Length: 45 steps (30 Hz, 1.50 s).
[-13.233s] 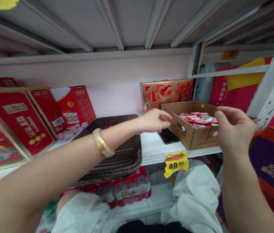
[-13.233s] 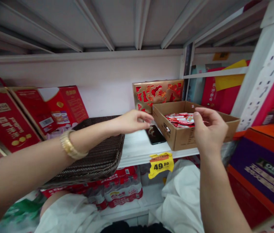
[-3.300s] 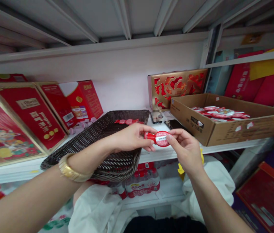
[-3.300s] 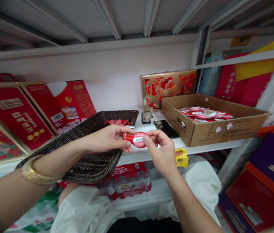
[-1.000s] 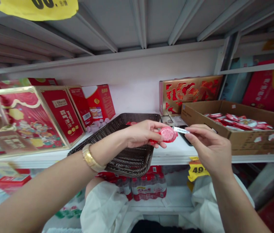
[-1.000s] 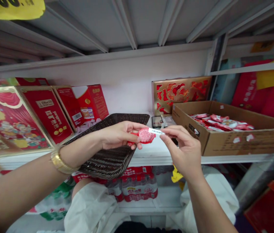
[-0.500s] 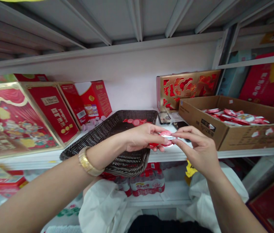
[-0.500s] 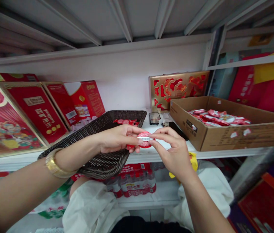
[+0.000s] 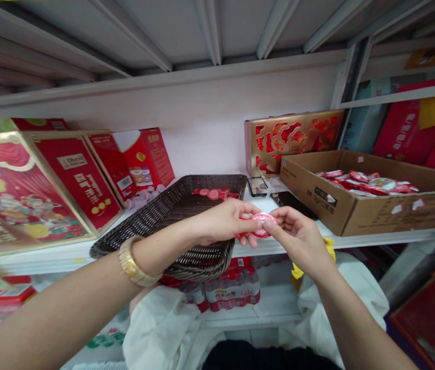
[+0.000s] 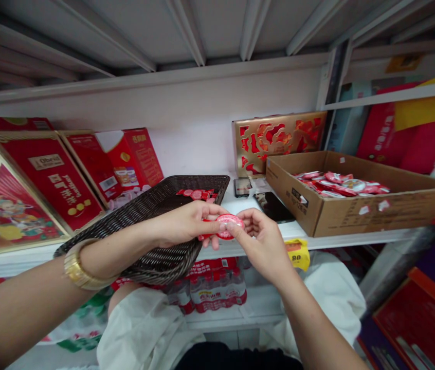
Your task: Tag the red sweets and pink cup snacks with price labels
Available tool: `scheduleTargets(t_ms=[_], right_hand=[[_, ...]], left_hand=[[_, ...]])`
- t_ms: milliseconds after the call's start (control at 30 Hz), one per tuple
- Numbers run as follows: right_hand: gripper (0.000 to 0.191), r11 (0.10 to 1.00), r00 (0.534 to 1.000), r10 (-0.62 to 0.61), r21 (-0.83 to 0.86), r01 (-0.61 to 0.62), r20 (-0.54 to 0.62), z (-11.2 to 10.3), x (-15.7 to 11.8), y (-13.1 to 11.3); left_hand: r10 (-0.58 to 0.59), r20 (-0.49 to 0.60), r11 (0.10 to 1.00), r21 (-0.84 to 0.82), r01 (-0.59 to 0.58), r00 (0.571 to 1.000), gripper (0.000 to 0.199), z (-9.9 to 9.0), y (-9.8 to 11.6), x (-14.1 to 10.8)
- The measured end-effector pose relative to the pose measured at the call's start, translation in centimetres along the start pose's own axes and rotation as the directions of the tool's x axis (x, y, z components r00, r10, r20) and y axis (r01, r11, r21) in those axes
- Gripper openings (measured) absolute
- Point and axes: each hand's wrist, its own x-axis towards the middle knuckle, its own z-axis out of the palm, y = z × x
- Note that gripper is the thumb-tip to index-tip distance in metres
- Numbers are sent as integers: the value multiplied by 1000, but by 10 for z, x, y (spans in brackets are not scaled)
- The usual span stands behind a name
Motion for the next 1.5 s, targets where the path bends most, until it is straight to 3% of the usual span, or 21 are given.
scheduleTargets(t_ms=[600,800,1000,1100,1200,1267,1333,1400,1500], right_hand=[[34,997,999,-7,71,10,-51,-4,1,-8],[30,989,998,45,142,-39,-40,2,1,-9],[29,989,994,23,149,-6,-106,-2,-3,-12],[28,994,961,-72,55,90,-267,-28,3,-18],[31,975,874,-219,-134,177,-435,-76,22,-27],[35,940,805,-305,-297,168,-509,-115,39,-34],[40,853,750,-385,-518,66,-538,-154,54,-40],[41,700,731,-458,-712,-55,-506,-185,60,-44],[33,542,722,-534,-833,-106,-440,-211,47,-44]], left_hand=[[-23,14,993,-119,25,1000,21,-1,5,-3],[-65,7,987,-145,66,998,19,0,6,-4],[-48,-27,997,-67,46,998,35,1,12,-5],[-49,-77,998,-37,47,996,49,2,18,-7],[-52,-151,998,35,58,987,49,1,22,-7],[-33,-188,994,94,52,982,47,1,25,-6],[6,-225,989,144,27,974,47,3,30,-7],[54,-270,984,181,-5,961,46,5,38,-10],[97,-339,978,206,-27,936,45,8,50,-25]])
